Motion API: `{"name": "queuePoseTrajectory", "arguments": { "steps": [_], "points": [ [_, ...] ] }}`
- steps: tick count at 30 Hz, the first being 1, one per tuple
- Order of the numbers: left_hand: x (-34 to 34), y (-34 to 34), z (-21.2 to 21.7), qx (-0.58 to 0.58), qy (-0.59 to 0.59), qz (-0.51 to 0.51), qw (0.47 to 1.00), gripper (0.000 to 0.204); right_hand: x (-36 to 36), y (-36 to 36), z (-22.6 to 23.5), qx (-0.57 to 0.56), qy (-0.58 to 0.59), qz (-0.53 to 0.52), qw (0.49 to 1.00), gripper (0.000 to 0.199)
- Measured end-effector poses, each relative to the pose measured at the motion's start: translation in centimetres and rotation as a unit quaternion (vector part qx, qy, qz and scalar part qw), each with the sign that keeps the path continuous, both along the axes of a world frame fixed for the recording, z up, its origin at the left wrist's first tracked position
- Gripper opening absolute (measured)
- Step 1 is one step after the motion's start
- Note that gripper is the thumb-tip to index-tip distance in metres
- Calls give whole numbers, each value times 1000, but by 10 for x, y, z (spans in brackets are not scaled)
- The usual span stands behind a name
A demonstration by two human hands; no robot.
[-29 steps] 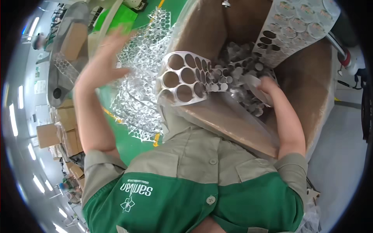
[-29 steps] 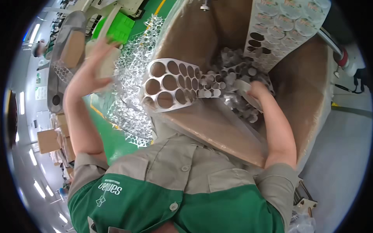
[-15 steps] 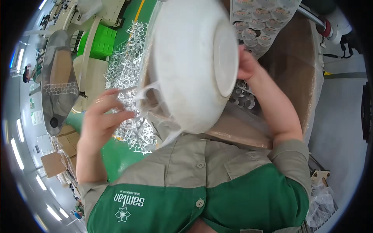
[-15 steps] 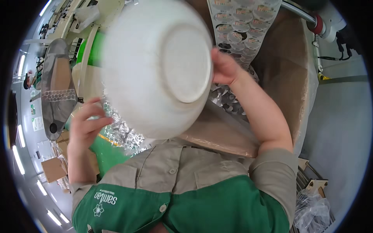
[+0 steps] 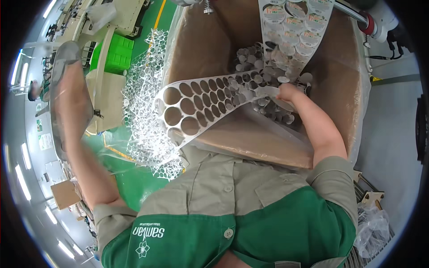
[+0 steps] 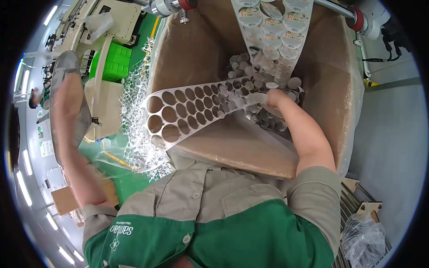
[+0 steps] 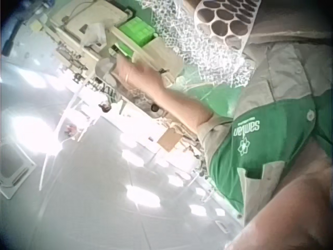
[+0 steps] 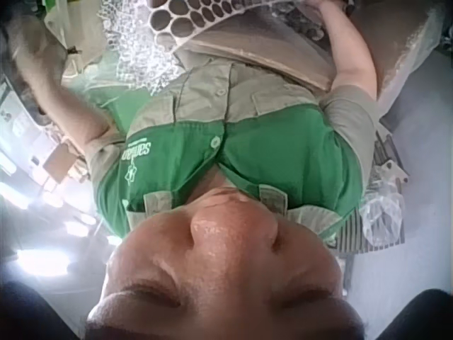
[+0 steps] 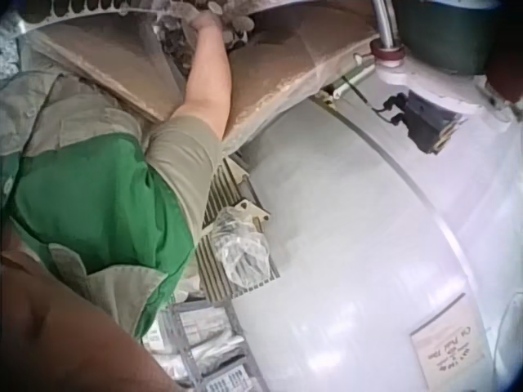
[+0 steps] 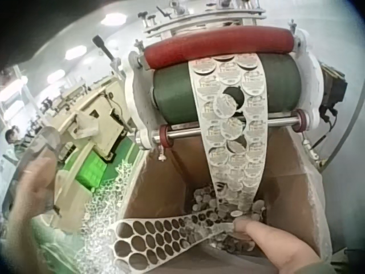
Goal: Collecting and clearing plastic waste material from a manufacturing machine into a large bin.
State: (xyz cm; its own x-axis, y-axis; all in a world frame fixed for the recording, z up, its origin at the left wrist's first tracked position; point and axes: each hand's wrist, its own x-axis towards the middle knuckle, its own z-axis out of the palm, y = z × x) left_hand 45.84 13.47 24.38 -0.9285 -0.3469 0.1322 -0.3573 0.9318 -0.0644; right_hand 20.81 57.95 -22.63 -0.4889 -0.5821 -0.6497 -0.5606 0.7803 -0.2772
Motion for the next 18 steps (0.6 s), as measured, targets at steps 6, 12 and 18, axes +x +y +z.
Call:
{"name": "queuePoseTrajectory", "arguments": {
  "steps": [6, 12, 18],
  "points": [
    [-31, 161, -175, 84, -569, -99, 812, 65, -17, -90, 184, -308, -64, -46, 948, 46],
    [8, 123, -77, 155, -75, -263, 949, 28, -2, -90, 220, -557, -645, -245, 462, 52],
    [82, 28, 31, 57, 33, -181, 981, 24, 1, 5, -56, -292, -148, -431, 841, 41]
  ]
}}
